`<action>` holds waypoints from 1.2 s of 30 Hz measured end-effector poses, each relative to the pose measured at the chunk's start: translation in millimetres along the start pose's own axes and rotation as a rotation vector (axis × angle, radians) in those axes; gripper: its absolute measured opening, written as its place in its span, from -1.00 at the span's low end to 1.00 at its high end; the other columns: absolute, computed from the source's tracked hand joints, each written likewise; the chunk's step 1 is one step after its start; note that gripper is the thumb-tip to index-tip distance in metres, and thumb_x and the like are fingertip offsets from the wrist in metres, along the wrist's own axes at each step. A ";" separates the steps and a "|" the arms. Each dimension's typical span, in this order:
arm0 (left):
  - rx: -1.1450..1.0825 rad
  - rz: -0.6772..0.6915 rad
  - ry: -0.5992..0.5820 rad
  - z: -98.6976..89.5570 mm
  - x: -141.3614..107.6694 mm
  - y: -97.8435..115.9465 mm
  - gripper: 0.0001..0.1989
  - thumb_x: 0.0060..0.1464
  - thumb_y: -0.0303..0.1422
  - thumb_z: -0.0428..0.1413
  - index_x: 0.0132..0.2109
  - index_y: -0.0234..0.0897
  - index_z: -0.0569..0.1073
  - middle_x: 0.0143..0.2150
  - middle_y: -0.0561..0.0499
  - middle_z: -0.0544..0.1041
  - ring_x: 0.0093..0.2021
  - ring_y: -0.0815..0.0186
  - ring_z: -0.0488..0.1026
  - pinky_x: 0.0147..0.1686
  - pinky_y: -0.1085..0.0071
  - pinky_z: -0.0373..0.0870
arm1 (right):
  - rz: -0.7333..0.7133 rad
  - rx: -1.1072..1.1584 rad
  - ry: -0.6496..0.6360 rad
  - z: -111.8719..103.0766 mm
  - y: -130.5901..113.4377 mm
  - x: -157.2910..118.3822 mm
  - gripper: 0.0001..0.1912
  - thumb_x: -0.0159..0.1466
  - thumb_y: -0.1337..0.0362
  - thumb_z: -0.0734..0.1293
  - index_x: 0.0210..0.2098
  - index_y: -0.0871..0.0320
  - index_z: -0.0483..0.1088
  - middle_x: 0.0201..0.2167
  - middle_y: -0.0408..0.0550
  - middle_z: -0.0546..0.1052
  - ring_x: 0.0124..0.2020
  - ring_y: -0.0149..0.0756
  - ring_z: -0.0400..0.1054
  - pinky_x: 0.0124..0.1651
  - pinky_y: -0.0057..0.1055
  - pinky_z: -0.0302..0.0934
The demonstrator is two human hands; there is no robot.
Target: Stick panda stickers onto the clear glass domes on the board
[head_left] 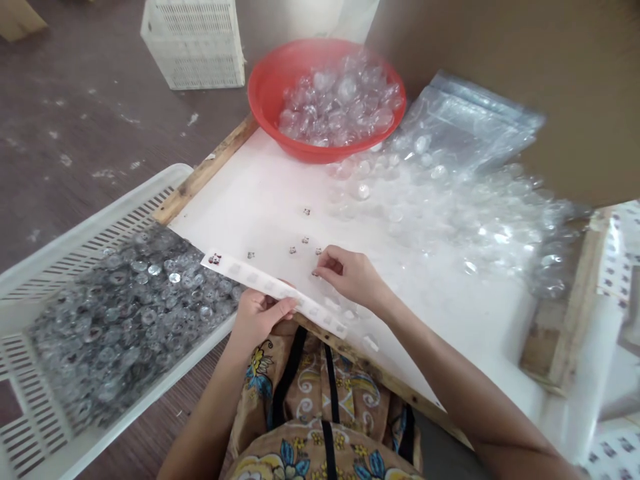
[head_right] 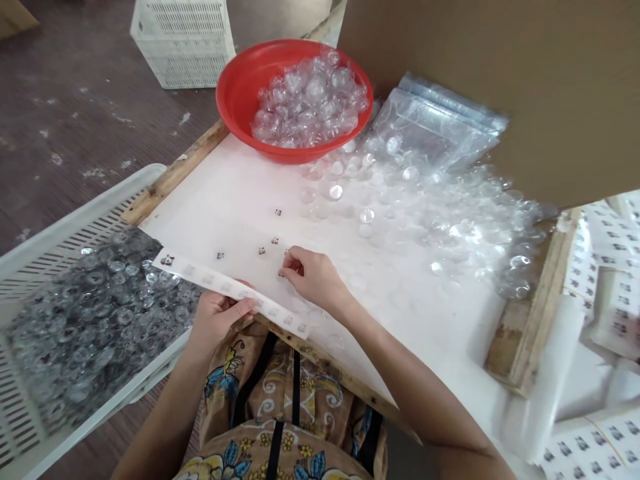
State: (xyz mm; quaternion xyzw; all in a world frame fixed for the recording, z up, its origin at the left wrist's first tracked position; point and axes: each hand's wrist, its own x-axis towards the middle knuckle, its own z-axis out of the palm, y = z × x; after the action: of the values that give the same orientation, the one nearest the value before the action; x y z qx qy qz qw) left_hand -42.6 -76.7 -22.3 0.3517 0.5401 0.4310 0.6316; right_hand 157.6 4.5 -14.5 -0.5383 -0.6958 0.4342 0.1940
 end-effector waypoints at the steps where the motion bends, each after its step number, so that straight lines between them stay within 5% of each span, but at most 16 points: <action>1: -0.006 0.008 -0.008 -0.2 0.5 -0.2 -0.76 -0.06 -0.23 0.31 -0.32 -0.34 0.57 -0.49 -0.01 0.52 -0.52 0.35 0.42 -0.50 0.47 0.43 | 0.006 -0.019 0.001 2.5 1.3 -0.9 -0.93 0.17 0.34 0.34 -0.45 0.13 0.35 -0.54 -0.23 0.44 -0.52 -0.45 0.25 -0.39 -0.47 0.12; 8: -0.029 -0.004 -0.023 -1.3 1.0 -0.9 -0.79 -0.04 -0.27 0.31 -0.29 -0.33 0.58 -0.47 -0.01 0.53 -0.51 0.36 0.43 -0.51 0.50 0.42 | -0.021 -0.269 0.025 15.8 -6.5 2.2 -0.92 0.21 0.42 0.31 -0.40 0.14 0.39 -0.41 -0.14 0.47 -0.41 -0.38 0.32 -0.31 -0.45 0.13; 14: -0.043 -0.046 -0.005 0.8 -1.2 0.0 -0.78 -0.06 -0.25 0.31 -0.28 -0.30 0.58 -0.47 0.00 0.55 -0.50 0.34 0.46 -0.49 0.48 0.44 | -0.056 -0.420 0.110 17.9 -14.7 6.8 -0.79 0.29 0.45 0.22 -0.15 0.15 0.42 -0.25 0.02 0.51 -0.27 -0.22 0.40 -0.28 -0.37 0.18; 18: -0.013 -0.056 0.015 1.5 -1.1 0.3 -0.76 -0.06 -0.22 0.31 -0.29 -0.29 0.59 -0.43 -0.03 0.59 -0.48 0.30 0.49 -0.47 0.44 0.46 | -0.199 -0.265 0.162 23.1 -53.3 13.7 -0.79 0.34 0.41 0.19 -0.14 0.14 0.42 -0.22 0.04 0.54 -0.18 -0.19 0.41 -0.14 -0.31 0.22; 22: 0.144 0.074 0.056 -2.5 1.5 -0.9 -0.76 -0.12 -0.22 0.33 -0.49 -0.31 0.52 -0.57 0.01 0.51 -0.51 0.23 0.47 -0.51 0.40 0.43 | -0.360 -0.005 0.028 45.2 -104.0 30.7 -0.85 0.32 0.29 0.30 -0.11 0.13 0.39 -0.16 -0.02 0.52 -0.16 -0.29 0.38 -0.12 -0.38 0.23; 28: 0.242 0.246 0.222 -4.7 5.1 2.2 -0.75 -0.22 -0.30 0.34 -0.34 -0.31 0.56 -0.40 -0.02 0.59 -0.24 0.08 0.53 -0.33 0.31 0.49 | -0.464 -0.194 0.079 72.8 -122.3 43.8 -0.88 0.34 0.41 0.22 -0.28 0.16 0.38 -0.26 -0.01 0.46 -0.26 -0.28 0.29 -0.16 -0.32 0.16; 32: 0.226 0.182 0.121 -2.8 4.5 4.7 -0.82 -0.16 -0.29 0.32 -0.45 -0.32 0.54 -0.51 -0.01 0.55 -0.42 0.19 0.51 -0.41 0.36 0.49 | -0.531 0.056 0.127 51.4 -111.3 32.9 -0.90 0.31 0.43 0.24 -0.32 0.13 0.33 -0.21 -0.04 0.45 -0.16 -0.30 0.31 -0.11 -0.35 0.20; 36: 0.103 0.011 0.025 -0.7 2.4 4.1 -0.79 -0.09 -0.24 0.30 -0.40 -0.33 0.57 -0.52 -0.03 0.57 -0.54 0.29 0.48 -0.52 0.44 0.46 | -0.314 0.283 0.230 4.6 -66.5 32.6 -0.93 0.26 0.28 0.32 -0.32 0.11 0.30 -0.39 -0.16 0.45 -0.36 -0.39 0.32 -0.26 -0.38 0.23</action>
State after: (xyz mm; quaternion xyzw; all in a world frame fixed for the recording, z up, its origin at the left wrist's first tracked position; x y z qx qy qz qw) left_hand -43.9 -72.9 -19.6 0.3812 0.5675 0.4103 0.6036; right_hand 104.4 29.7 30.6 -0.4367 -0.6765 0.4278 0.4106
